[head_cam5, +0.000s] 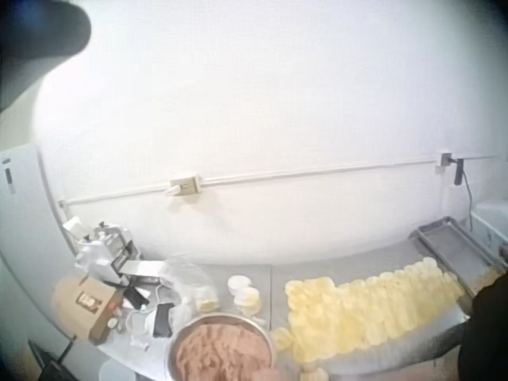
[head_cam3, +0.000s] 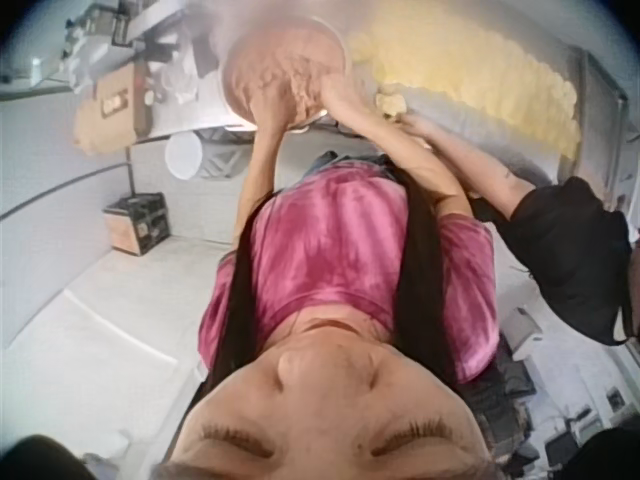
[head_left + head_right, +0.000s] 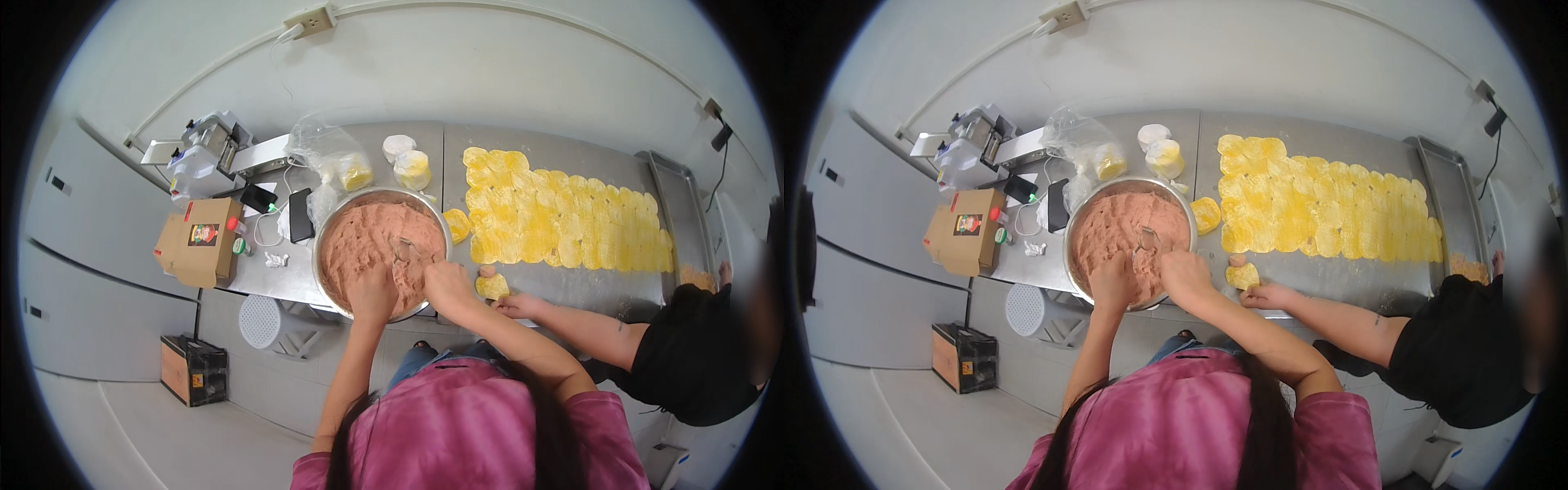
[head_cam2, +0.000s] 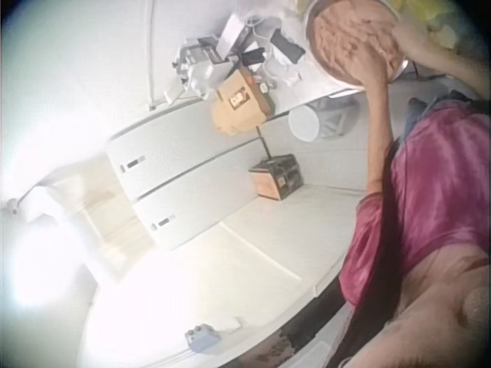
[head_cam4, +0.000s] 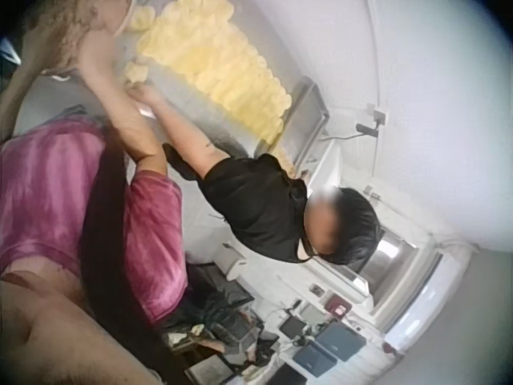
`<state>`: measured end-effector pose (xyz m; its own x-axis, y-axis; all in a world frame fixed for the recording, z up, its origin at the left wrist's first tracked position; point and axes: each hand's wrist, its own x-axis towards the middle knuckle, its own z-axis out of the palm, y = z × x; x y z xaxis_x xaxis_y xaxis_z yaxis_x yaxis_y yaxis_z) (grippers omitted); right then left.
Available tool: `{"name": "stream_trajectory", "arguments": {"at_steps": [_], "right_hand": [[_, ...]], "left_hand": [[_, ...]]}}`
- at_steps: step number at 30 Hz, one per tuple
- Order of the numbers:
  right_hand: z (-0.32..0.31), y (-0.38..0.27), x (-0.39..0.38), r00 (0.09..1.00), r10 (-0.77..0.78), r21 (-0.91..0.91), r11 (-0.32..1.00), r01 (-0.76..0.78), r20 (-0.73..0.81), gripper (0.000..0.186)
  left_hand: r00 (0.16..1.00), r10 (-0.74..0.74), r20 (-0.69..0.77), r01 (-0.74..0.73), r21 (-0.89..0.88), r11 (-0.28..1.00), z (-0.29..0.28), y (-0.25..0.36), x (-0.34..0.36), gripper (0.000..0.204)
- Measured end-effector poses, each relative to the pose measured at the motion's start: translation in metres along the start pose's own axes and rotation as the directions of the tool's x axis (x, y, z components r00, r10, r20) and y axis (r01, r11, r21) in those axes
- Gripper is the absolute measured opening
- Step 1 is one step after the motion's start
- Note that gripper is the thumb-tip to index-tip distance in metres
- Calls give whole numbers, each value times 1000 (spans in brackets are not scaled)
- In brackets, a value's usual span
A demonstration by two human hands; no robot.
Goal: The person scoops a pink meat mixture from a large metal bowl using a spoon and places it onto the center of thin yellow wrappers arranged on a stainless steel table. The person repeats this scooping and placing action continuously throughout the clip.
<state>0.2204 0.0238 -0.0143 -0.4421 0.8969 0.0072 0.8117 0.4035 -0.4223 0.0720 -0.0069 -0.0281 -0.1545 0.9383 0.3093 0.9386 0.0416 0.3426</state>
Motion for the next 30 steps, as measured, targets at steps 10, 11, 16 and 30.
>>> {"name": "stream_trajectory", "arguments": {"at_steps": [10,11,16,30], "right_hand": [[-13,20,-13,993,-30,-153,988,12,-114,25],[-10,22,-14,992,-48,-171,985,27,-121,27],[7,17,-24,932,-293,-268,935,233,-212,34],[-6,21,-13,981,-179,-152,974,166,-76,30]], "left_hand": [[963,-268,39,270,-153,950,10,-41,20,32],[944,-312,109,328,-201,923,7,-44,21,32],[776,-482,406,616,-326,717,3,-58,22,35],[822,-422,382,545,-317,776,-4,-65,12,35]]}}
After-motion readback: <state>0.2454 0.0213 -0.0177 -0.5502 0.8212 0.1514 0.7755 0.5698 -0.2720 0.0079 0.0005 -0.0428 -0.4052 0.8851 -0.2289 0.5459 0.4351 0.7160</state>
